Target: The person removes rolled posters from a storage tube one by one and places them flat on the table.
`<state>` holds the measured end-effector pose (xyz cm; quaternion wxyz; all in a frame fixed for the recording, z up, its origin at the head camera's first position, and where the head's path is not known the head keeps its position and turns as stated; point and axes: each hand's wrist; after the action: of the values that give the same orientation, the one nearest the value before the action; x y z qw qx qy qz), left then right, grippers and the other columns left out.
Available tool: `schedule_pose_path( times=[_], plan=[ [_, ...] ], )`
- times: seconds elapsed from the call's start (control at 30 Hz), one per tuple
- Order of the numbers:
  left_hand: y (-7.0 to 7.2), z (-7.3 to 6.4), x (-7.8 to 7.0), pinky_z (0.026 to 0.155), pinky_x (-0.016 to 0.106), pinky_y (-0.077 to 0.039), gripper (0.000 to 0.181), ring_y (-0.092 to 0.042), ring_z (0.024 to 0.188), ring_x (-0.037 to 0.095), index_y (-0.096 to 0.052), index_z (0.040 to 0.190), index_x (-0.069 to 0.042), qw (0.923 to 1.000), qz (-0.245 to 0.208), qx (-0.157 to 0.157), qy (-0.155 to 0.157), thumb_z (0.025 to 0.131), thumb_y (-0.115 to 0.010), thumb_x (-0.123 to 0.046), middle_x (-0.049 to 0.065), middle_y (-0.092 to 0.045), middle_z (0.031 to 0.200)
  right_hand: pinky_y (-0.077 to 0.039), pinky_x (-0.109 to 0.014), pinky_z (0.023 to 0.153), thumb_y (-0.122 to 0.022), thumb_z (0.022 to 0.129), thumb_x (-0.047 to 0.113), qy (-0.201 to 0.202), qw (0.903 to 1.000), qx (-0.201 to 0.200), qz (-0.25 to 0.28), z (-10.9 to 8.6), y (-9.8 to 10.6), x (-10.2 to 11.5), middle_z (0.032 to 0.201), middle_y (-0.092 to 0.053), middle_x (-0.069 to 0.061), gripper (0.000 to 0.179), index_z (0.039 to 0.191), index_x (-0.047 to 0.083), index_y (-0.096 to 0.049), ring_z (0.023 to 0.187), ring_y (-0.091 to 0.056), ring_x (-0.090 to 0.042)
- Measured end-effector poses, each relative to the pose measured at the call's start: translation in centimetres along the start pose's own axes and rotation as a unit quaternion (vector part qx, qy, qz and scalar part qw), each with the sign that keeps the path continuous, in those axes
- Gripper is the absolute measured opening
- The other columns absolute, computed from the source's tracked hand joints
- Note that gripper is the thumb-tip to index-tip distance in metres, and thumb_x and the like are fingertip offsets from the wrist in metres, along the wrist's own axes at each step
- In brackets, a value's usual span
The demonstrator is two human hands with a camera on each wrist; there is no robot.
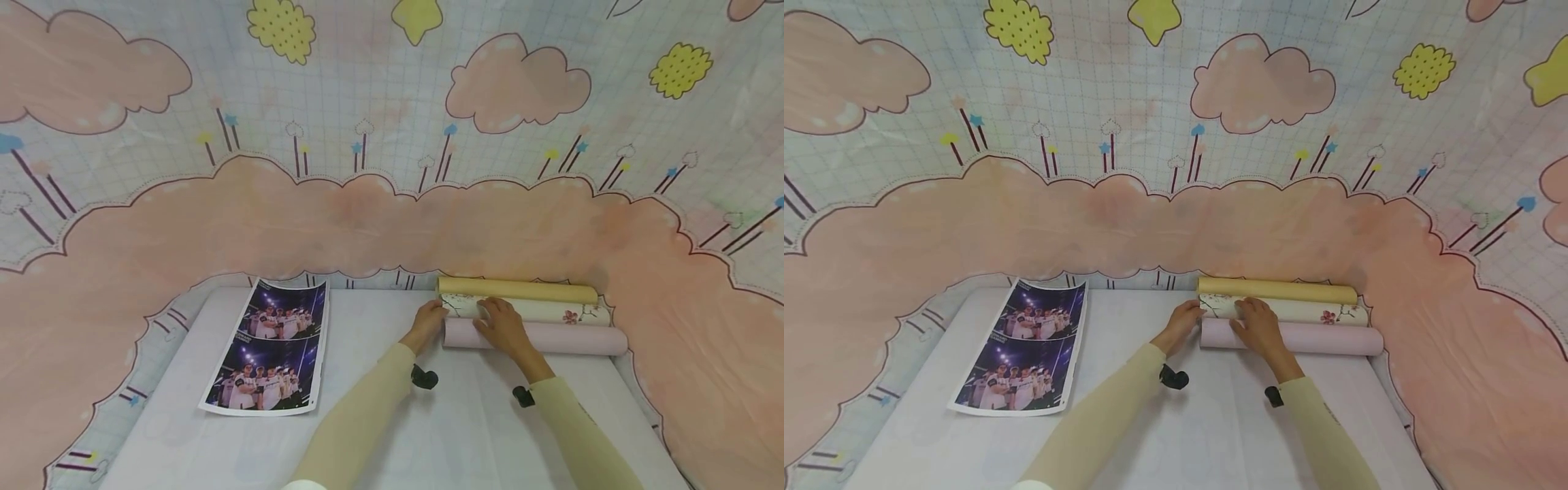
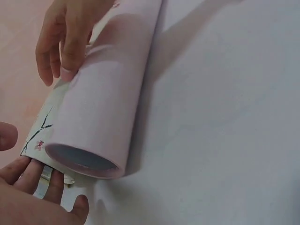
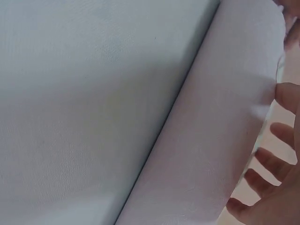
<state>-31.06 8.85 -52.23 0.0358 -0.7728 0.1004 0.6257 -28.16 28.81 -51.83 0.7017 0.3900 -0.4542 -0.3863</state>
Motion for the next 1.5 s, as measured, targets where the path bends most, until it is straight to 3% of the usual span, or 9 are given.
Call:
schedule_pose_path(
  times=[0.2, 0.33, 0.47, 0.63, 0.87, 1.17, 1.5],
  plan=[
    [-0.1, 0.0, -1.4, 0.114, 0.043, -0.039, 0.047, -0.044, 0.139, 0.030, -0.052, 0.141, -0.007, 0.9995, -0.022, 0.005, -0.023, 0.098, -0.055, -0.025, 0.011, -0.050, 0.148, -0.031, -0.068, 0.106, -0.070, 0.090, 0.026, -0.007, 0.9998, -0.020, -0.005, 0.2, 0.5, -0.3, 0.142, -0.047, -0.025, 0.058, 0.139, 0.004, -0.049, 0.133, -0.040, -0.048],
    [-0.5, -0.2, -2.7, 0.110, 0.043, -0.043, 0.042, -0.050, 0.134, 0.030, -0.056, 0.136, -0.006, 0.9989, -0.021, 0.001, -0.042, 0.098, -0.056, -0.022, 0.012, -0.054, 0.144, -0.026, -0.070, 0.107, -0.069, 0.091, 0.030, -0.021, 0.9994, -0.022, -0.015, 0.3, 1.7, -0.9, 0.144, -0.045, -0.023, 0.061, 0.142, 0.008, -0.045, 0.134, -0.038, -0.047],
    [-0.7, -0.4, -4.2, 0.107, 0.040, -0.046, 0.037, -0.054, 0.129, 0.027, -0.060, 0.131, -0.005, 0.9972, -0.009, -0.004, -0.074, 0.098, -0.056, -0.021, 0.011, -0.058, 0.139, -0.025, -0.072, 0.107, -0.070, 0.089, 0.033, -0.014, 0.9984, -0.034, -0.043, 0.5, 3.0, -2.0, 0.144, -0.044, -0.025, 0.065, 0.144, 0.008, -0.044, 0.133, -0.039, -0.048],
    [-0.9, -0.8, -5.3, 0.104, 0.037, -0.048, 0.035, -0.058, 0.125, 0.026, -0.062, 0.128, -0.003, 0.9961, -0.029, -0.004, -0.084, 0.097, -0.057, -0.018, 0.012, -0.061, 0.135, -0.022, -0.071, 0.108, -0.072, 0.087, 0.037, 0.001, 0.9981, -0.024, -0.056, 0.6, 3.9, -3.6, 0.146, -0.041, -0.025, 0.073, 0.146, 0.009, -0.040, 0.134, -0.036, -0.050],
    [-1.2, -1.1, -5.7, 0.103, 0.038, -0.048, 0.035, -0.058, 0.123, 0.027, -0.062, 0.128, -0.002, 0.9965, -0.033, 0.007, -0.076, 0.097, -0.056, -0.018, 0.013, -0.063, 0.132, -0.022, -0.068, 0.109, -0.072, 0.087, 0.042, 0.033, 0.9977, 0.010, -0.059, 0.7, 4.0, -5.4, 0.147, -0.040, -0.025, 0.081, 0.150, 0.009, -0.034, 0.136, -0.034, -0.046],
    [-1.0, -1.9, -5.5, 0.107, 0.040, -0.046, 0.036, -0.055, 0.127, 0.026, -0.060, 0.131, -0.003, 0.9965, -0.037, 0.018, -0.073, 0.098, -0.055, -0.018, 0.013, -0.061, 0.135, -0.023, -0.068, 0.108, -0.070, 0.089, 0.037, 0.043, 0.9946, 0.042, -0.084, 0.6, 4.2, -5.6, 0.144, -0.042, -0.025, 0.079, 0.152, 0.013, -0.030, 0.133, -0.036, -0.048],
    [0.6, -3.4, -6.0, 0.108, 0.041, -0.045, 0.037, -0.055, 0.128, 0.026, -0.060, 0.132, -0.009, 0.9957, -0.018, 0.022, -0.088, 0.098, -0.055, -0.022, 0.009, -0.061, 0.136, -0.027, -0.069, 0.104, -0.077, 0.083, 0.031, 0.090, 0.9894, -0.028, -0.110, 0.6, 4.7, -4.3, 0.132, -0.047, -0.024, 0.076, 0.146, 0.014, -0.039, 0.123, -0.043, -0.047]
  ],
)
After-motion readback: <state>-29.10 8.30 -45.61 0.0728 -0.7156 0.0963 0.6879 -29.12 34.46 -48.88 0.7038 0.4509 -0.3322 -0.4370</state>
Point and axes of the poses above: each hand's wrist, its own z-axis towards the middle knuckle, its own y-axis out of the back of the hand, x = y × z
